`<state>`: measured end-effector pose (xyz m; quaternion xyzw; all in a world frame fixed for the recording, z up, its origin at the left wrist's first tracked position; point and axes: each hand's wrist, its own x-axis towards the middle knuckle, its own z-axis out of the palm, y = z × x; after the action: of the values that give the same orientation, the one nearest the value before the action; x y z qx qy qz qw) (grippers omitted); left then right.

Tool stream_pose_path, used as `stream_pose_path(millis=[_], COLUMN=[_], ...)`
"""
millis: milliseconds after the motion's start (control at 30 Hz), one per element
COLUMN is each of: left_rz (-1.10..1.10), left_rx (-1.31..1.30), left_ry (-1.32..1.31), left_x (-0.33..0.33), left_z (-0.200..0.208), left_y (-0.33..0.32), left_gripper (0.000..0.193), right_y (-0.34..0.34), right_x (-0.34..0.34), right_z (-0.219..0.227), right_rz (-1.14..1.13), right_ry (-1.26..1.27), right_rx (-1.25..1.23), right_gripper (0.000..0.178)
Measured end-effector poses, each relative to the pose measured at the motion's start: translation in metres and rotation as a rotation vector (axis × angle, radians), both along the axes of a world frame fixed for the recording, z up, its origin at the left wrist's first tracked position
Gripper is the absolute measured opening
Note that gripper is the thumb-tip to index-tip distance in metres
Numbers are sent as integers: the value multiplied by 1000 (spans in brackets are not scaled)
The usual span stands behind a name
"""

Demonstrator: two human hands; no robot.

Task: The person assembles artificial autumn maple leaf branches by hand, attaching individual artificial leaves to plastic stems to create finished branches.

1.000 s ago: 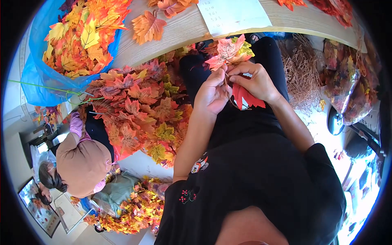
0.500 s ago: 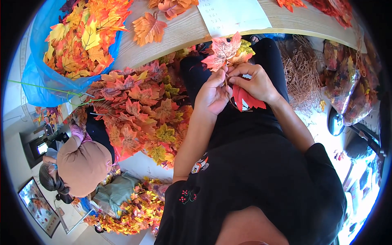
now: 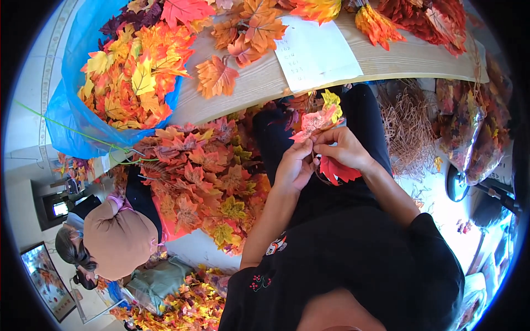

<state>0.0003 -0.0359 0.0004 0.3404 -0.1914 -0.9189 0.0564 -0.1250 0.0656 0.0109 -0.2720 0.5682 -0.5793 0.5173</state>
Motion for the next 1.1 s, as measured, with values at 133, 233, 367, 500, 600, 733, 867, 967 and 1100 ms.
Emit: stream_pose_path(millis=[133,233,367,500,600,733,867,967,1100], left_rz=[-4,-17,69,134,-118,-214,-192,-132,-50], left_rx=[1,-47,-184,-845,-862,-724,150,239,327], left_ry=[-1,1,-94,-212,-135,91,354,324,260], left_x=[1,4,-1,-6,5,8,7,11,15], left_z=[-2,-7,7,16,13,25,41,24,6], left_y=[2,4,14,21,8,-4,-14,-15,-11], left_gripper=[11,12,16,12,11,17,15,15,16], right_y=[0,-1,-3,-9,-15,-17,-27,-57,-156], right_x=[-4,-5,-3,-14,-17,-23,-35,-49,-102], right_z=[-15,-15,-8,6,23,37,42,90,142], right_rz=[55,59,-27,-174,-164,-116,60,440,17], right_ry=[-124,-138,-12,448,577,626,621,1225,1447], right_rx=[20,-3,17,-42,-18,-26,25,182,-77], right_gripper=[15,16,16,14,13,12,16,24,20])
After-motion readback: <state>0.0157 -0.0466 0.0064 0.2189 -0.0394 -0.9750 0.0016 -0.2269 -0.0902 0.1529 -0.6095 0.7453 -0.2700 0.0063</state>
